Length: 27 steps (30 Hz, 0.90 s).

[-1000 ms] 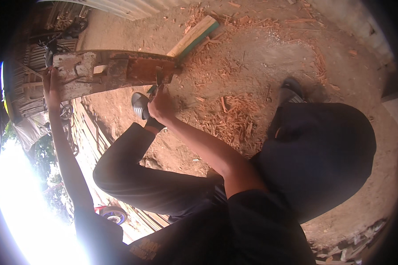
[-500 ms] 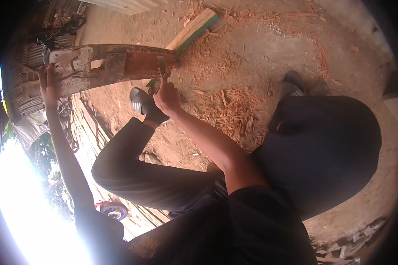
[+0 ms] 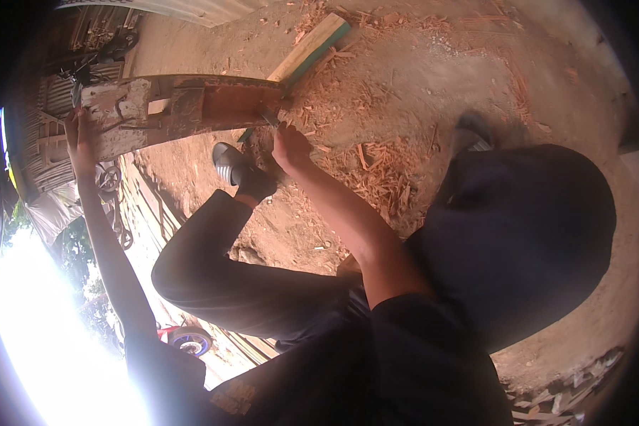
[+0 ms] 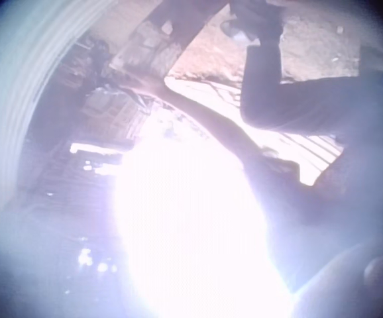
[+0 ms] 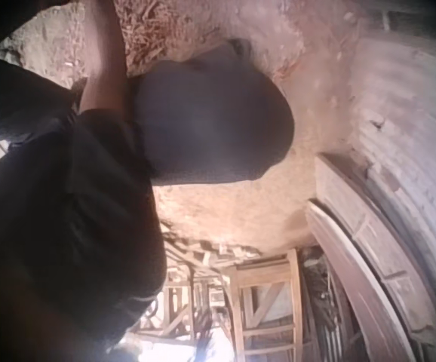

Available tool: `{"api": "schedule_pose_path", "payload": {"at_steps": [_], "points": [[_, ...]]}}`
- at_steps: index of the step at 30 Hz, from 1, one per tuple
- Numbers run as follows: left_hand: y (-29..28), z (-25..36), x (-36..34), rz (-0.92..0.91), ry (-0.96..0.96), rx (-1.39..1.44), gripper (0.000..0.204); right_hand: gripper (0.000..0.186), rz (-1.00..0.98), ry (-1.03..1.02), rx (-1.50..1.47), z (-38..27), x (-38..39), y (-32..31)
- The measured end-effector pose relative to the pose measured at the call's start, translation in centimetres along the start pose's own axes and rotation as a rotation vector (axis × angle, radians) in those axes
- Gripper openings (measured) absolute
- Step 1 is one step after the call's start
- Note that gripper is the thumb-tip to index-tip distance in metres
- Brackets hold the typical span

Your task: The person sits on the ground and uses a chisel and a small axe to carve a rectangular recess into a piece of wood. They repeatedly strike the chisel with the axe to remove wood chips and periodically clear the debris by hand.

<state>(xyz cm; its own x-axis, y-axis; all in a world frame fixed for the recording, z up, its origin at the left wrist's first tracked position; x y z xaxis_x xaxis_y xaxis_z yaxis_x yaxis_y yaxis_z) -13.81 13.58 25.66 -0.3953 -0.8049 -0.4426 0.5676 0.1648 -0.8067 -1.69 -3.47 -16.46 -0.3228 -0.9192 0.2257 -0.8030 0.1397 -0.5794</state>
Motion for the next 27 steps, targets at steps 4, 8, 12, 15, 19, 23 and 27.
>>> {"api": "schedule_pose_path", "payload": {"at_steps": [4,8,12,15,19,23,27], "points": [[0.1,-0.3,-0.8,-0.050,0.127,-0.054,0.034,0.038,0.309,-0.238,-0.086,-1.7,1.8,-2.9],[0.4,0.0,-0.8,-0.020,0.110,0.028,0.032,0.037,0.478,-0.353,-0.153,-5.0,1.3,-6.8],[0.5,0.4,-0.5,-0.025,0.040,0.012,0.031,0.037,0.441,-0.358,-0.108,-5.2,-0.1,-7.0],[0.2,0.0,-0.7,-0.030,0.057,0.001,0.031,0.037,0.432,-0.375,-0.126,-5.7,0.2,-6.7],[0.3,-0.8,-0.7,-0.026,0.054,0.016,0.032,0.037,0.419,-0.387,-0.108,-6.7,0.6,-6.8],[-0.3,-1.7,-1.4,-0.049,0.210,-0.062,0.033,0.040,0.527,-0.417,0.017,-7.3,-0.6,-6.6],[0.1,-1.9,-1.0,-0.043,-0.009,-0.015,0.034,0.042,0.166,-0.279,0.110,-5.0,-3.2,-2.6]]}}
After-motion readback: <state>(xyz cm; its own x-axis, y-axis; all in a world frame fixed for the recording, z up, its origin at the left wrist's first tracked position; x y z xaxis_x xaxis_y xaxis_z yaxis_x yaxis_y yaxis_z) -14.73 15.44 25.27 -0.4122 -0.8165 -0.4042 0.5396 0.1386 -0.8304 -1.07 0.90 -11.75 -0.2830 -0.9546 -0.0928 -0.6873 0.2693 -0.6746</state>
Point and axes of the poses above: each hand's wrist, its own x-axis away from the middle knuckle, its own y-axis out of the palm, z = x × y, the point moved 9 cm from there along -x, towards the middle knuckle, and after that the axes turned 4 degrees about x, right-handed, at the moved point
